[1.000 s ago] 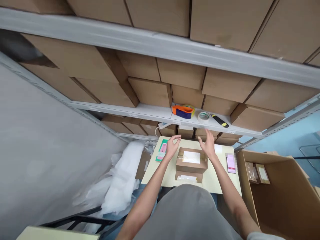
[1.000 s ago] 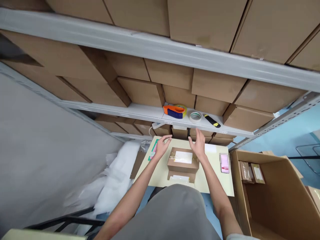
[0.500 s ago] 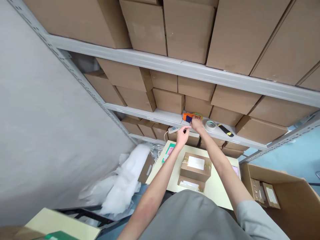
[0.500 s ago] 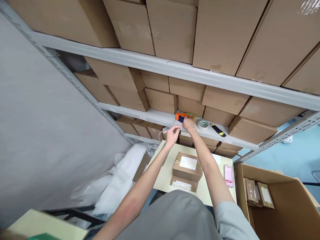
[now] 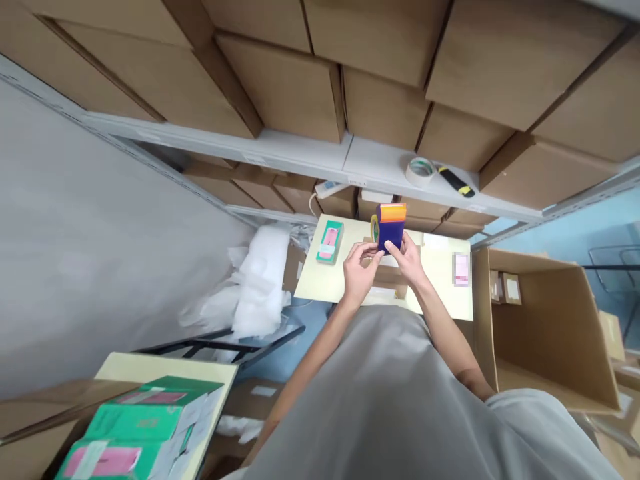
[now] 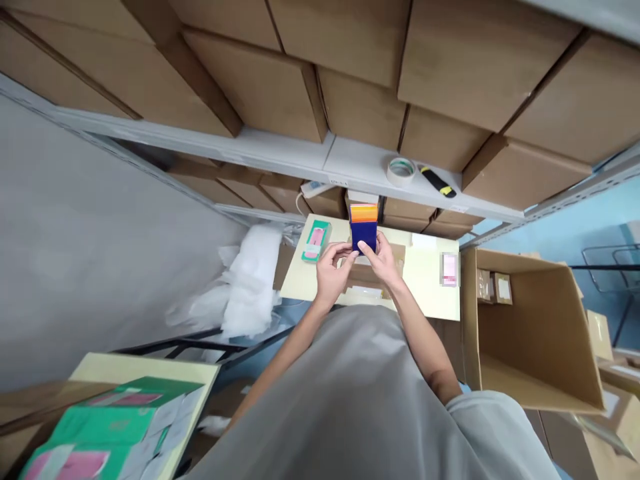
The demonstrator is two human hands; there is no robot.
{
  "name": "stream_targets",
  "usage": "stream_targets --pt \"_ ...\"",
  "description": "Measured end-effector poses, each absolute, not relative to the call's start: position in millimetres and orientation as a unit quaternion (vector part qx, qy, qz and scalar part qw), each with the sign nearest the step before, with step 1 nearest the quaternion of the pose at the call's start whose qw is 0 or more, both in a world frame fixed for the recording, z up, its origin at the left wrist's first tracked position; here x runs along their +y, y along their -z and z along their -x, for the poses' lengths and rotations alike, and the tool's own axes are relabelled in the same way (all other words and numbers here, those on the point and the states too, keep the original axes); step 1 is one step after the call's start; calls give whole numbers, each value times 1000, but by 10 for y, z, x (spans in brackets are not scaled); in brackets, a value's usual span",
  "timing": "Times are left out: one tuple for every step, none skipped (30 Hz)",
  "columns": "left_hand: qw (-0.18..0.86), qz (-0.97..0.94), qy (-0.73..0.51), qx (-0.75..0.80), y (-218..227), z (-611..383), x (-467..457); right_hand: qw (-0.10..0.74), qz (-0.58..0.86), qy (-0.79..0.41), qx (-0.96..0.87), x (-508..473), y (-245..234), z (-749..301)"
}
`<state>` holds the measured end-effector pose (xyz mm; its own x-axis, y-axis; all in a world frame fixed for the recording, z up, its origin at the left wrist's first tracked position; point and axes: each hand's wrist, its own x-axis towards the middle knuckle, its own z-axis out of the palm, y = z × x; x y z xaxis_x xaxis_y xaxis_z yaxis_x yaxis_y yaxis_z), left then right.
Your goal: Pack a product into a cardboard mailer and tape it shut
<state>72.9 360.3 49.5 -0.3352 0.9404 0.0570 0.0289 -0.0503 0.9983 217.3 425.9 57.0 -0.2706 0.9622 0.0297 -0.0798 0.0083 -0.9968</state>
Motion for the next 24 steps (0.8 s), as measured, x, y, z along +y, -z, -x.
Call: stream_targets --pt "387 -442 -577 568 -493 -752 3518 456 414 -579 -534 4107 -558 -2207" --pt "381 -460 -569 565 -488 -765 3452 459 425 -578 -524 3990 -545 -2233" --pt "370 -481 -563 561 -479 -771 3405 460 435 -576 -517 3903 -529 -2252" --pt "356 -501 -558 557 -466 -770 3373 458 443 -575 -514 3843 -509 -2266" --pt "343 -520 -554 552 -449 -763 3353 454 449 -575 -512 3802 -484 -2276" --pt "334 -537 -548 548 -428 -753 3343 450 453 -576 -511 3777 -455 -2283" --pt "330 -550 -542 543 -406 -738 3340 445 457 -576 -511 3762 -423 -2288" --pt "329 -562 -536 538 -385 -720 3340 439 461 -576 -513 3753 -391 -2293" --pt "331 -573 -528 533 -369 -698 3340 434 465 -574 -516 3744 -361 -2299" --pt "333 -582 -518 531 -362 -672 3340 429 469 -569 -522 3733 -335 -2309" --pt "333 -589 -509 533 -369 -642 3337 424 474 -561 -530 3717 -316 -2324" --pt "328 -592 -500 540 -393 -608 3333 419 480 -550 -541 3695 -304 -2346" --pt "320 -593 -495 550 -435 -571 3328 413 486 -535 -555 3669 -300 -2375" --pt "308 -590 -493 560 -494 -532 3323 405 492 -517 -572 3640 -304 -2412" --pt "295 -588 -494 569 -570 -493 3321 394 498 -498 -590 3611 -313 -2457" --pt "281 -588 -497 573 -658 -455 3322 382 504 -477 -611 3586 -326 -2507" --pt "266 -594 -498 573 -752 -418 3327 368 506 -456 -633 3566 -341 -2562" --pt "249 -605 -497 570 -847 -384 3335 356 506 -433 -655 3554 -357 -2617" --pt "232 -618 -493 567 -938 -354 3346 345 502 -409 -679 3550 -372 -2669" --pt "215 -632 -487 563 -1022 -325 3357 337 493 -383 -705 3554 -387 -2717" --pt "200 -647 -480 558 -1096 -300 3367 332 481 -353 -731 3563 -401 -2757" --pt "186 -662 -472 552 -1159 -276 3374 330 466 -321 -756 3576 -415 -2790" --pt "175 -676 -465 544 -1214 -253 3377 332 451 -286 -778 3591 -430 -2814" --pt "167 -690 -458 536 -1262 -232 3376 338 434 -252 -796 3604 -446 -2832"
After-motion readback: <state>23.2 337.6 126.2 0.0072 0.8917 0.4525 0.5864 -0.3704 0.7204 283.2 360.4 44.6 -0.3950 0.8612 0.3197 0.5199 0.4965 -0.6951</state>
